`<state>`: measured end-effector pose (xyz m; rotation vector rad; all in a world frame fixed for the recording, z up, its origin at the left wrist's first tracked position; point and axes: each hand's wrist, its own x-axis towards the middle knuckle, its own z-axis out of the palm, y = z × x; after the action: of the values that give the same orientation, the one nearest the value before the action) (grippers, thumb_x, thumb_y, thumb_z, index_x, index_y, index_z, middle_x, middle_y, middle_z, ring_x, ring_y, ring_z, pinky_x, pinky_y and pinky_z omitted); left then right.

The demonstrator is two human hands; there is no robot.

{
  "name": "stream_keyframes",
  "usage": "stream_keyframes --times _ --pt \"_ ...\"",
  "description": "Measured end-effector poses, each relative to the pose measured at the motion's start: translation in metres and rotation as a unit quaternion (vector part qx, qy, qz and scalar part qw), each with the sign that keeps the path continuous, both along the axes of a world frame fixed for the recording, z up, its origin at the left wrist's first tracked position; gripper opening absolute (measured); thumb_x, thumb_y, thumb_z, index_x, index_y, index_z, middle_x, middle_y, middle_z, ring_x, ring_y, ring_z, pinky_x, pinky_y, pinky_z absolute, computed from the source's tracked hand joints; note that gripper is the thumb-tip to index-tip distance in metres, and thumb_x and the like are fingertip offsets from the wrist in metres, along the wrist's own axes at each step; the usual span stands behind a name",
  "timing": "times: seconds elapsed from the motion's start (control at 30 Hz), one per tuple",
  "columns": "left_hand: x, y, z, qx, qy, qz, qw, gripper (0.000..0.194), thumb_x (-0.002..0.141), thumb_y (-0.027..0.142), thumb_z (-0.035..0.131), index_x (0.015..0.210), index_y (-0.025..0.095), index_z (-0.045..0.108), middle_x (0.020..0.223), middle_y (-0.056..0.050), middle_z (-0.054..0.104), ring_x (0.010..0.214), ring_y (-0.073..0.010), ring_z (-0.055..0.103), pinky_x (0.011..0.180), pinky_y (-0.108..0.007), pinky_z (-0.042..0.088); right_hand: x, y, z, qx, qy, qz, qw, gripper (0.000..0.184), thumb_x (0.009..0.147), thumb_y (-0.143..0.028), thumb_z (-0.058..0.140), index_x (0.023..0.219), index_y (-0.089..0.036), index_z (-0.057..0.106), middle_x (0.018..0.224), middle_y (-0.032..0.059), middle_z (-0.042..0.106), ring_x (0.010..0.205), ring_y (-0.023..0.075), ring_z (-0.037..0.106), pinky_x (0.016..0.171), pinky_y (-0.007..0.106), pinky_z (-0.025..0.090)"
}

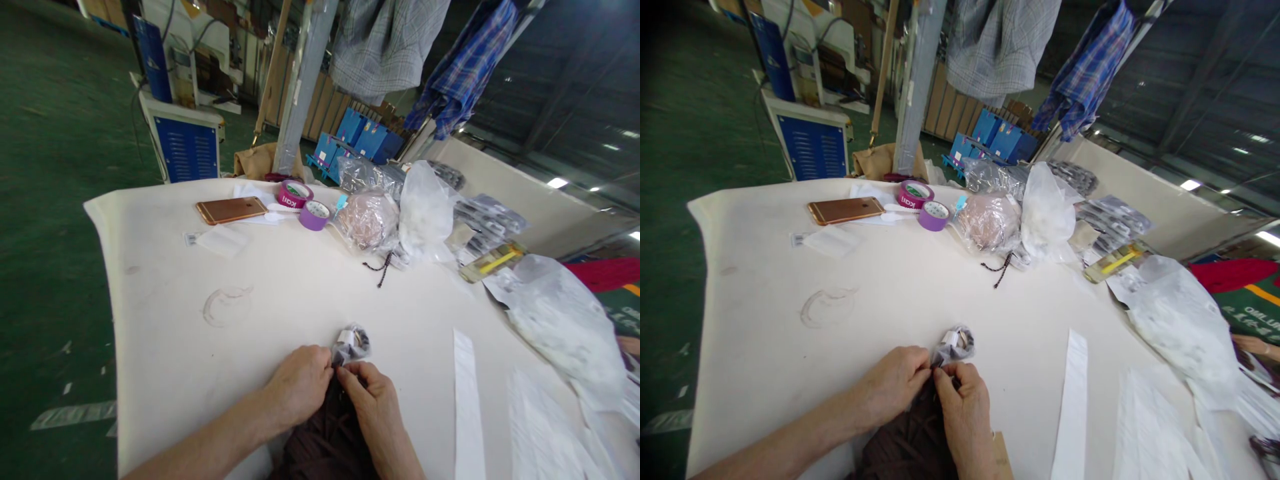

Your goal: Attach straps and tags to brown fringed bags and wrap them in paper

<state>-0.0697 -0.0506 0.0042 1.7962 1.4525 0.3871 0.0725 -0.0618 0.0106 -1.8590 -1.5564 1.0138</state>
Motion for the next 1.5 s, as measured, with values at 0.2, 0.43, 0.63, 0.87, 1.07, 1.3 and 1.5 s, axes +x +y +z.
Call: stream_keyframes --times 0.2,0.43,0.63,0.87,1.07,1.3,1.5 --pt "0.003 0.0 0.0 0.024 0.07 -0.014 0.997 0.024 0.086 0.016 0.033 0.08 0.016 0.057 0.075 -0.006 0.063 0.07 -0.0198 0.06 0.063 -0.028 0.043 -0.003 0.006 0.007 -0.012 -0.049 0.031 0.998 0.036 0.073 -0.049 0.046 0.065 -0.017 0.063 0.064 0.0037 0.06 0.066 0.0195 0.054 0.059 0.027 0.036" --pt "-0.004 -0.005 0.005 0.062 0.142 -0.048 0.987 0.03 0.077 0.002 0.034 0.095 0.012 0.055 0.092 -0.014 0.06 0.082 -0.0264 0.061 0.068 -0.036 0.047 -0.011 0.008 0.016 -0.026 -0.169 0.07 0.983 0.029 0.081 -0.038 0.043 0.064 -0.019 0.057 0.061 0.0018 0.057 0.06 0.0169 0.051 0.056 0.025 0.032" --pt "-0.025 0.008 0.007 0.061 0.168 0.051 0.983 0.029 0.083 0.008 0.027 0.094 0.011 0.054 0.09 -0.013 0.059 0.079 -0.0255 0.062 0.07 -0.038 0.048 -0.013 0.007 0.021 -0.03 -0.208 0.072 0.975 0.026 0.083 -0.035 0.043 0.065 -0.02 0.054 0.061 0.0009 0.055 0.06 0.0164 0.05 0.056 0.024 0.03" --pt "-0.025 0.007 0.004 0.126 -0.041 -0.026 0.991 0.043 0.072 0.003 0.04 0.111 0.02 0.048 0.115 -0.003 0.054 0.104 -0.0144 0.053 0.092 -0.025 0.04 -0.008 0.008 0.025 -0.043 -0.147 0.092 0.984 0.028 0.083 -0.038 0.043 0.068 -0.019 0.058 0.059 -0.0005 0.056 0.058 0.0154 0.052 0.054 0.023 0.031" --pt "-0.018 0.009 0.002 0.082 0.036 -0.067 0.994 0.016 0.079 0.012 0.041 0.08 0.018 0.055 0.092 -0.005 0.057 0.08 -0.0174 0.057 0.072 -0.028 0.045 -0.007 0.006 0.022 -0.031 -0.154 0.092 0.983 0.03 0.082 -0.04 0.041 0.069 -0.019 0.058 0.06 -0.0001 0.055 0.06 0.0161 0.051 0.055 0.023 0.031" --pt "-0.016 0.01 0.004 0.054 0.008 -0.043 0.998 0.015 0.076 0.011 0.039 0.078 0.018 0.052 0.076 -0.002 0.06 0.071 -0.0156 0.056 0.065 -0.025 0.042 -0.007 0.005 0.022 -0.026 -0.144 0.092 0.985 0.03 0.083 -0.04 0.04 0.071 -0.02 0.058 0.062 0.0006 0.058 0.061 0.017 0.053 0.057 0.024 0.033" --pt "-0.013 0.009 0.002 0.058 -0.019 -0.047 0.997 0.013 0.075 0.014 0.045 0.082 0.02 0.054 0.088 -0.002 0.059 0.081 -0.0172 0.057 0.071 -0.026 0.041 -0.008 0.004 0.022 -0.024 -0.141 0.095 0.985 0.027 0.085 -0.036 0.041 0.073 -0.02 0.059 0.064 0.0004 0.059 0.062 0.0168 0.054 0.057 0.024 0.033"
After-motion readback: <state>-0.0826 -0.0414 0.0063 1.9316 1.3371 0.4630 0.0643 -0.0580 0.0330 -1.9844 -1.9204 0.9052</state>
